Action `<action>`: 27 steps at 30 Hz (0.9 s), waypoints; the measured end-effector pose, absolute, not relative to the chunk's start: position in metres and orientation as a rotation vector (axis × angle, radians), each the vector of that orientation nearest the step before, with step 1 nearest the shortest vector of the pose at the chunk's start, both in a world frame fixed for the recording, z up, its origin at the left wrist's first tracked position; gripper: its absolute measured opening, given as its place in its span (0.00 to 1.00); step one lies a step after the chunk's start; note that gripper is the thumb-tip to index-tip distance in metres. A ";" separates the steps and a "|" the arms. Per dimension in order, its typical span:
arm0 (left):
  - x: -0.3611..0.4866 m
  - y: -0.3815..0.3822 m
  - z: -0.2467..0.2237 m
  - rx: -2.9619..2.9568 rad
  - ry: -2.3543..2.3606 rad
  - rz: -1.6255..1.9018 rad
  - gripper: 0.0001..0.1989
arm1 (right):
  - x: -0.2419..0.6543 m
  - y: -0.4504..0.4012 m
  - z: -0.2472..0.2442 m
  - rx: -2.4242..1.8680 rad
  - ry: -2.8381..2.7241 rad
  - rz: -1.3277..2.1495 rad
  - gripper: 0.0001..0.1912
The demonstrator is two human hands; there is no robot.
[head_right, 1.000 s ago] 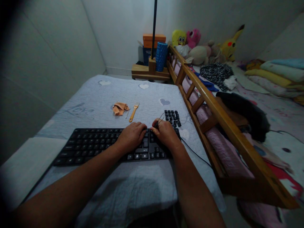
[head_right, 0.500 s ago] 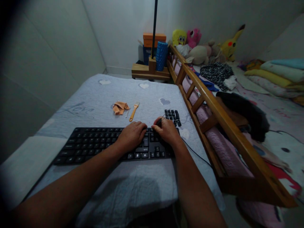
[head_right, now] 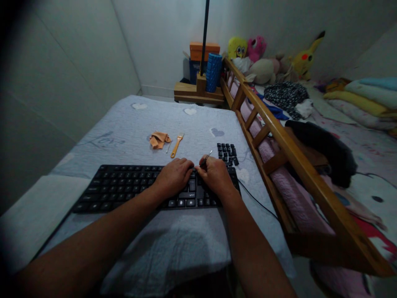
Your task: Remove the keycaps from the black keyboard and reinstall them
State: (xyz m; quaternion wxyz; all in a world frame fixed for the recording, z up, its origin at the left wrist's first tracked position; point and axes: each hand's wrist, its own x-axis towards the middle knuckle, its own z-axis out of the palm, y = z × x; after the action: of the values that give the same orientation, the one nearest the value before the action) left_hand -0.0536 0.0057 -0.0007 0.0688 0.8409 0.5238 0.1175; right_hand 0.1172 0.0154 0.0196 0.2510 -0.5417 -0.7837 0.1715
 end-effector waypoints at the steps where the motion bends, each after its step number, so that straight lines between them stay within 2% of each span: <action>1: -0.054 0.006 -0.001 2.529 1.580 0.355 0.11 | 0.116 0.015 0.019 -1.482 -2.122 0.451 0.04; 5: -0.053 0.005 0.000 2.517 1.582 0.353 0.11 | 0.117 0.013 0.019 -1.452 -2.124 0.435 0.04; 10: -0.054 0.006 -0.001 2.514 1.565 0.383 0.12 | 0.123 0.017 0.020 -1.442 -2.067 0.618 0.02; 27: -0.053 0.006 0.000 2.499 1.573 0.357 0.12 | 0.142 0.020 0.023 -1.438 -2.034 0.691 0.04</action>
State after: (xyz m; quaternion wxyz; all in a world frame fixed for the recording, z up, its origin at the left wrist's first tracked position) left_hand -0.0530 0.0056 0.0001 0.0838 0.8373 0.5270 0.1195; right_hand 0.1421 0.0199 0.0227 0.2745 -0.5349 -0.7566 0.2571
